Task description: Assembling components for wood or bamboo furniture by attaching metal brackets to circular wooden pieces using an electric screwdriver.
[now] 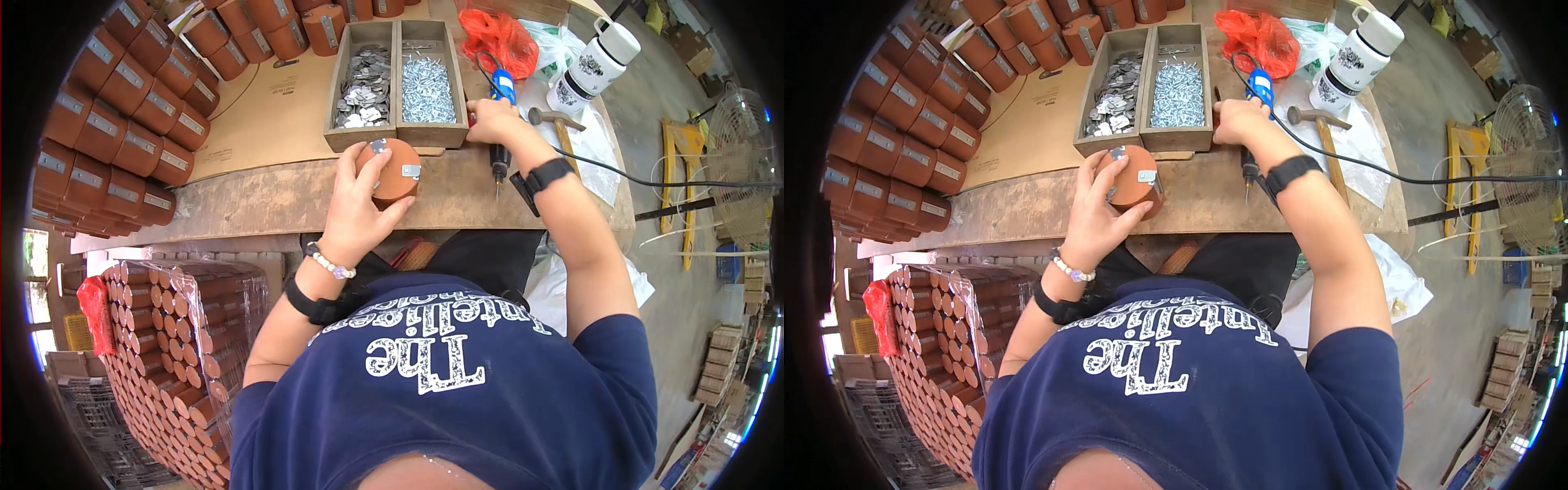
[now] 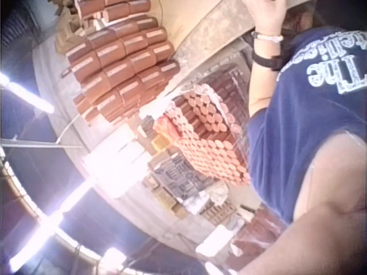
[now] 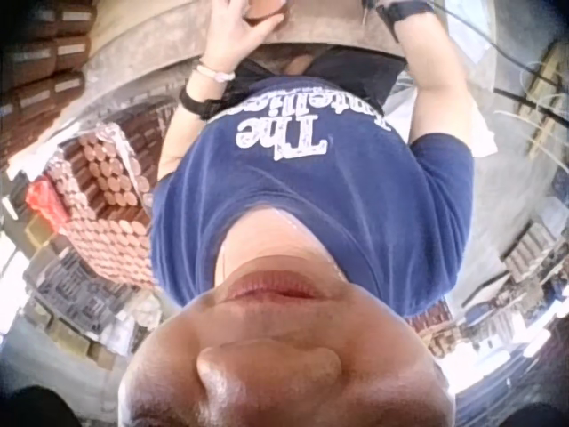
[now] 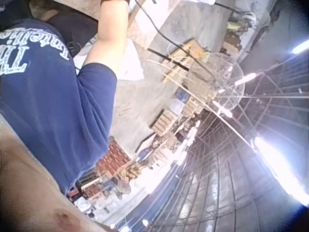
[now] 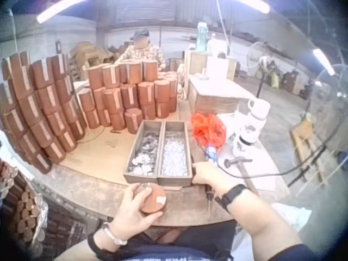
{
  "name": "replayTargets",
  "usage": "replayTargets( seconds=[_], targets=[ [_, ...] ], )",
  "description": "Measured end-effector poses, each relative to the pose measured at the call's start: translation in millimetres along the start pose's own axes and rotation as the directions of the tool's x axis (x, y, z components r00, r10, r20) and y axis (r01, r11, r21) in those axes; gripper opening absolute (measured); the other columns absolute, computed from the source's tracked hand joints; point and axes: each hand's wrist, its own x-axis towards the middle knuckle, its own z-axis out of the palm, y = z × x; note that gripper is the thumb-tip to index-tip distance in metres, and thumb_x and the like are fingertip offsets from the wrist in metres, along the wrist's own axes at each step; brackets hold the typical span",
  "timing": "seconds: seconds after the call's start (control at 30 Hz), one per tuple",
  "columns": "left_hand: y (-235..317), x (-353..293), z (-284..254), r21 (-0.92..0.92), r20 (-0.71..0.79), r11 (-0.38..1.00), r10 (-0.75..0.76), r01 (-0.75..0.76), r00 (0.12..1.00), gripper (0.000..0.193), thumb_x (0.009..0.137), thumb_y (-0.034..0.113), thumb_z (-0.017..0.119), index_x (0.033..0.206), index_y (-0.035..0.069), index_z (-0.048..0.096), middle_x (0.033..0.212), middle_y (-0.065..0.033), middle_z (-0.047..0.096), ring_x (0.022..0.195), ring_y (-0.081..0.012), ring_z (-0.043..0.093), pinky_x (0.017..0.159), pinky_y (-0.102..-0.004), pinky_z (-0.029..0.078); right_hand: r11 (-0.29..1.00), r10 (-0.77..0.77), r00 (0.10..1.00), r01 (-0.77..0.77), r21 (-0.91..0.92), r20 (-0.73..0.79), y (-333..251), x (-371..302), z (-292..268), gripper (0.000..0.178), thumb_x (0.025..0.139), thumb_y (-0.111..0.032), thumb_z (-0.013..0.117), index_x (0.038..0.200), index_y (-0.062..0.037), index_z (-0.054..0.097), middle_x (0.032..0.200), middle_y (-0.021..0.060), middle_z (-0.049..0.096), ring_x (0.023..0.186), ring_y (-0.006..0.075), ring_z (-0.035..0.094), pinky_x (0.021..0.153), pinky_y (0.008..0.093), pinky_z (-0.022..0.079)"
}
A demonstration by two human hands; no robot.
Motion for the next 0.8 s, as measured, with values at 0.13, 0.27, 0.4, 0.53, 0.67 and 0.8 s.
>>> replayTargets(
  seconds=[0.13, 0.27, 0.4, 0.53, 0.67, 0.8],
  targets=[
    [-9, 18, -9, -0.31, 0.209, 0.949, 0.131, -0.062, 0.969, 0.074, 0.058, 0.01, 0.071, 0.121, 0.005, 0.035, 0.123, -0.0166, 0.034, 0.114, -0.03, 0.036, 0.093, -0.0355, 0.033, 0.914, -0.109, 0.915, 0.246, 0.324, -0.389, 26, -26, -26, 0.024, 0.064, -0.014, 0.061, 0.088, -0.0113, 0.059, 0.077, 0.0061, 0.061, 0.071, 0.0193, 0.057, 0.064, 0.0301, 0.045],
    [-13, 35, -12, -0.442, 0.387, 0.897, 0.225, -0.034, 0.894, 0.083, 0.057, 0.01, 0.07, 0.128, 0.005, 0.026, 0.129, -0.0131, 0.03, 0.121, -0.0254, 0.028, 0.1, -0.0341, 0.024, 0.835, -0.068, 0.805, 0.37, 0.408, -0.59, 14, -80, -55, 0.02, 0.07, -0.016, 0.066, 0.085, -0.006, 0.058, 0.067, 0.0007, 0.056, 0.062, 0.0085, 0.051, 0.058, 0.0225, 0.043],
    [-16, 39, -17, -0.459, 0.41, 0.887, 0.26, -0.049, 0.874, 0.081, 0.057, 0.011, 0.07, 0.128, 0.008, 0.029, 0.13, -0.0134, 0.028, 0.123, -0.0276, 0.025, 0.1, -0.0359, 0.024, 0.541, 0.02, 0.627, 0.648, 0.535, -0.779, -1, -133, -64, 0.017, 0.07, -0.012, 0.066, 0.08, -0.0023, 0.057, 0.076, 0.005, 0.06, 0.068, 0.0131, 0.057, 0.059, 0.0233, 0.044],
    [3, 20, -12, -0.391, 0.285, 0.918, 0.181, -0.059, 0.941, 0.071, 0.056, 0.01, 0.071, 0.119, 0.007, 0.039, 0.126, -0.0161, 0.032, 0.116, -0.033, 0.033, 0.095, -0.0376, 0.031, -0.121, -0.011, 0.509, 0.854, 0.506, -0.861, -22, -139, -53, 0.017, 0.076, -0.001, 0.057, 0.091, -0.004, 0.051, 0.082, 0.0083, 0.056, 0.075, 0.0138, 0.055, 0.068, 0.0251, 0.044],
    [16, 3, 12, -0.243, 0.011, 0.966, 0.094, -0.089, 0.995, 0.045, 0.056, 0.013, 0.072, 0.096, 0.004, 0.053, 0.12, -0.0176, 0.037, 0.109, -0.0354, 0.038, 0.09, -0.0405, 0.034, -0.477, -0.111, 0.566, 0.691, 0.544, -0.817, -43, -130, -37, 0.022, 0.08, 0.001, 0.043, 0.101, -0.0057, 0.042, 0.079, 0.0099, 0.047, 0.072, 0.0187, 0.047, 0.069, 0.0333, 0.043],
    [17, 2, 24, -0.23, -0.127, 0.972, 0.016, -0.045, 0.992, 0.041, 0.055, 0.012, 0.074, 0.089, 0.003, 0.054, 0.116, -0.0171, 0.041, 0.109, -0.0361, 0.039, 0.089, -0.0409, 0.035, -0.676, -0.135, 0.639, 0.499, 0.542, -0.757, -51, -114, -22, 0.006, 0.082, -0.005, 0.046, 0.088, -0.0062, 0.044, 0.063, 0.0061, 0.046, 0.054, 0.0113, 0.042, 0.048, 0.0243, 0.035]
  ],
)
